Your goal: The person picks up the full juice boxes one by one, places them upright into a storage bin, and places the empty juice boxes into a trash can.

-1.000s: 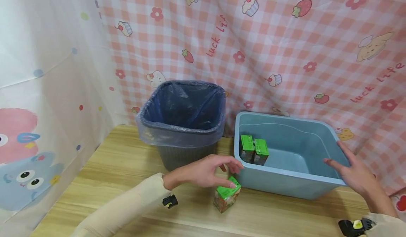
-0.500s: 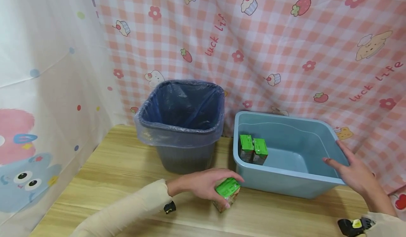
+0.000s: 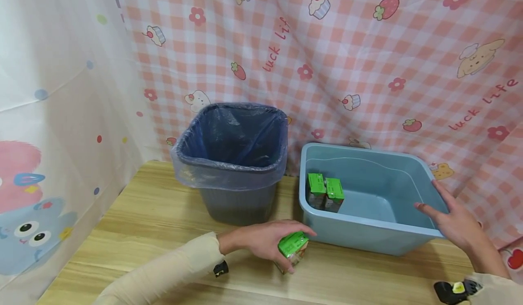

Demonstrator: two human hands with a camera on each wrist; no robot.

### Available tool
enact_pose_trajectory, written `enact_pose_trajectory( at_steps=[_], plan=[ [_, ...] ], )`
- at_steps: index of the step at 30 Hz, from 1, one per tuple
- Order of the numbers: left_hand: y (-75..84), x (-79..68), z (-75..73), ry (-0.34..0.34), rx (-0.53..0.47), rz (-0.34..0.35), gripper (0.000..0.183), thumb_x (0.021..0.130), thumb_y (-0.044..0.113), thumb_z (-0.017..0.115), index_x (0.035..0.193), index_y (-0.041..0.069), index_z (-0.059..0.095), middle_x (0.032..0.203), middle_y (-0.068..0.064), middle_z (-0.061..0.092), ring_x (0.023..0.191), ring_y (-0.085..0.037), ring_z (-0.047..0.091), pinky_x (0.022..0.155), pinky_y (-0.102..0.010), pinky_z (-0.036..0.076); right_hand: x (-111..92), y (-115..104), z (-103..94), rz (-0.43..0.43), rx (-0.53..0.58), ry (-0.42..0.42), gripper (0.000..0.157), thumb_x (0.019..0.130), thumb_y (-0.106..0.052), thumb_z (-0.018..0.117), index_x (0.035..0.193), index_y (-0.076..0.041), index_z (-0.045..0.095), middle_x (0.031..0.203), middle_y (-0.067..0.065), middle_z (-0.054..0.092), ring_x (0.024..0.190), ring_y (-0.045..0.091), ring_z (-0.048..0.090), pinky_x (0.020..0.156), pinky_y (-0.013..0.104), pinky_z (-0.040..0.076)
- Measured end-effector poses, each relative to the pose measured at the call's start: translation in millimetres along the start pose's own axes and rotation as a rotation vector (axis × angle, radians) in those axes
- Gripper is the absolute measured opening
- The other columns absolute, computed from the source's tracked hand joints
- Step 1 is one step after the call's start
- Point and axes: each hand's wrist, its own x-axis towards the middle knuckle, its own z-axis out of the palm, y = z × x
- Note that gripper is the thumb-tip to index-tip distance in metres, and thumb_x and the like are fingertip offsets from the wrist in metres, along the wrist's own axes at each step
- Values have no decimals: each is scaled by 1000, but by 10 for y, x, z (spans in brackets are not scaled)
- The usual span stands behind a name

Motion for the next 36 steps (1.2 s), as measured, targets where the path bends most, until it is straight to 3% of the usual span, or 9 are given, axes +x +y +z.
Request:
enact_pose_trajectory(
  at_steps=[8, 16, 31, 36],
  plan=[
    [1, 1, -4, -32, 40, -19, 91, 78, 24, 86, 152, 24, 34, 126, 7, 51, 114, -1, 44, 91, -13, 39, 8, -15, -14, 21, -18, -8, 89, 102, -47, 47, 155, -12, -14, 151, 45, -4, 122, 74, 20, 86, 80, 30],
    [-11, 16, 5, -10, 93, -6, 89, 77, 27, 87, 151, 25, 38, 126, 8, 52, 116, -2, 44, 93, -14, 38, 8, 3, 2, -10, -15, -5, 89, 102, -47, 47, 155, -11, -14, 153, 40, -11, 128, 73, 10, 91, 82, 21],
    [-29, 13, 7, 30, 144, 18, 89, 74, 35, 88, 149, 26, 41, 127, 10, 55, 117, -1, 46, 103, -17, 35, 18, 1, -23, -1, -8, -23, 88, 102, -46, 46, 155, -12, -16, 151, 45, -6, 123, 75, 18, 87, 81, 28],
    [-44, 10, 10, 33, 157, 27, 86, 75, 39, 87, 148, 27, 43, 123, 12, 56, 114, 0, 47, 103, -18, 35, 20, 14, -9, -7, -11, -12, 88, 102, -46, 46, 155, -11, -15, 152, 42, -9, 125, 75, 14, 88, 82, 25]
  ],
)
